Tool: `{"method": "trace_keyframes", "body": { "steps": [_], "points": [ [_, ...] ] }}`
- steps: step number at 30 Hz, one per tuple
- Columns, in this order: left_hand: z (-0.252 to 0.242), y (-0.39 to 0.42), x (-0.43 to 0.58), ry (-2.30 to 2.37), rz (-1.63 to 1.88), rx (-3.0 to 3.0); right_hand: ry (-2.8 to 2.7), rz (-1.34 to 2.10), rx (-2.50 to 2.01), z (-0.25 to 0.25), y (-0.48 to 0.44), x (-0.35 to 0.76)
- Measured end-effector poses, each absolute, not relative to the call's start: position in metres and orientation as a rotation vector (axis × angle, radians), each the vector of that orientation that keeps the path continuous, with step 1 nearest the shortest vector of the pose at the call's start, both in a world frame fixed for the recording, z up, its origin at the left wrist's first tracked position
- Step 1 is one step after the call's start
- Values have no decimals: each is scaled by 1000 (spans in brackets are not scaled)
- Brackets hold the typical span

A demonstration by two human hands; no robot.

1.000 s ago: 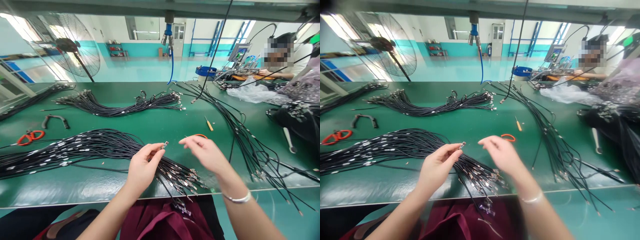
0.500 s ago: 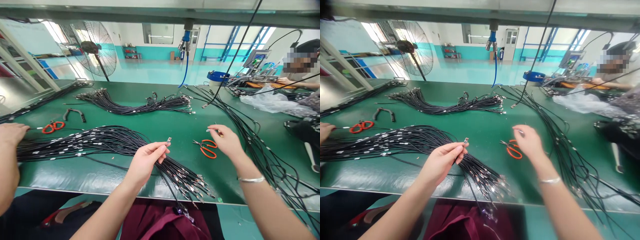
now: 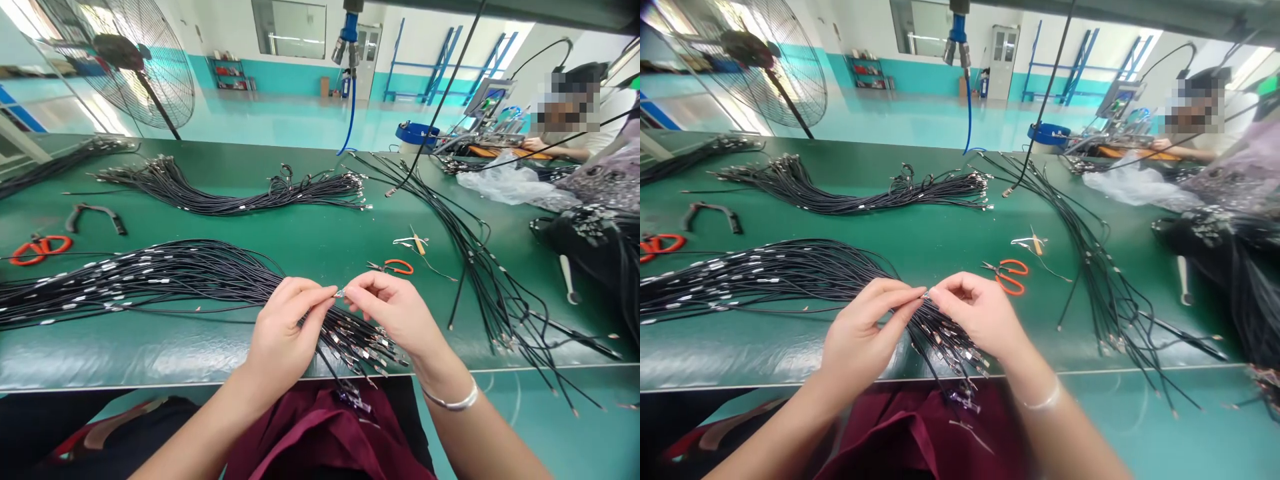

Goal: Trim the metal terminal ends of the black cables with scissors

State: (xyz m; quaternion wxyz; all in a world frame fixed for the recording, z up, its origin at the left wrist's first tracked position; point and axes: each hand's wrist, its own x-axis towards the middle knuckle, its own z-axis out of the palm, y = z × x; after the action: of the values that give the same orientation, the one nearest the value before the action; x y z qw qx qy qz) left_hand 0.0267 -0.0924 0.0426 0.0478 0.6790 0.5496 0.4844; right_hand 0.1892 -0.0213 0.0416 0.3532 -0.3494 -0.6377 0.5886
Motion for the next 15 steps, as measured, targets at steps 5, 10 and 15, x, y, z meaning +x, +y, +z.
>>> {"method": "trace_keyframes", "body": {
  "steps": [5, 10, 15],
  "points": [
    [43, -86, 29, 1635, 1361, 2156, -1639, 1532, -969, 40, -20, 195],
    [31, -72, 29, 1509, 1044, 2296, -1741, 1495, -1093, 26, -19, 213],
    [13, -71, 5, 1426, 636, 2408, -1952, 1295, -1290, -2, -24, 226]
  ]
}}
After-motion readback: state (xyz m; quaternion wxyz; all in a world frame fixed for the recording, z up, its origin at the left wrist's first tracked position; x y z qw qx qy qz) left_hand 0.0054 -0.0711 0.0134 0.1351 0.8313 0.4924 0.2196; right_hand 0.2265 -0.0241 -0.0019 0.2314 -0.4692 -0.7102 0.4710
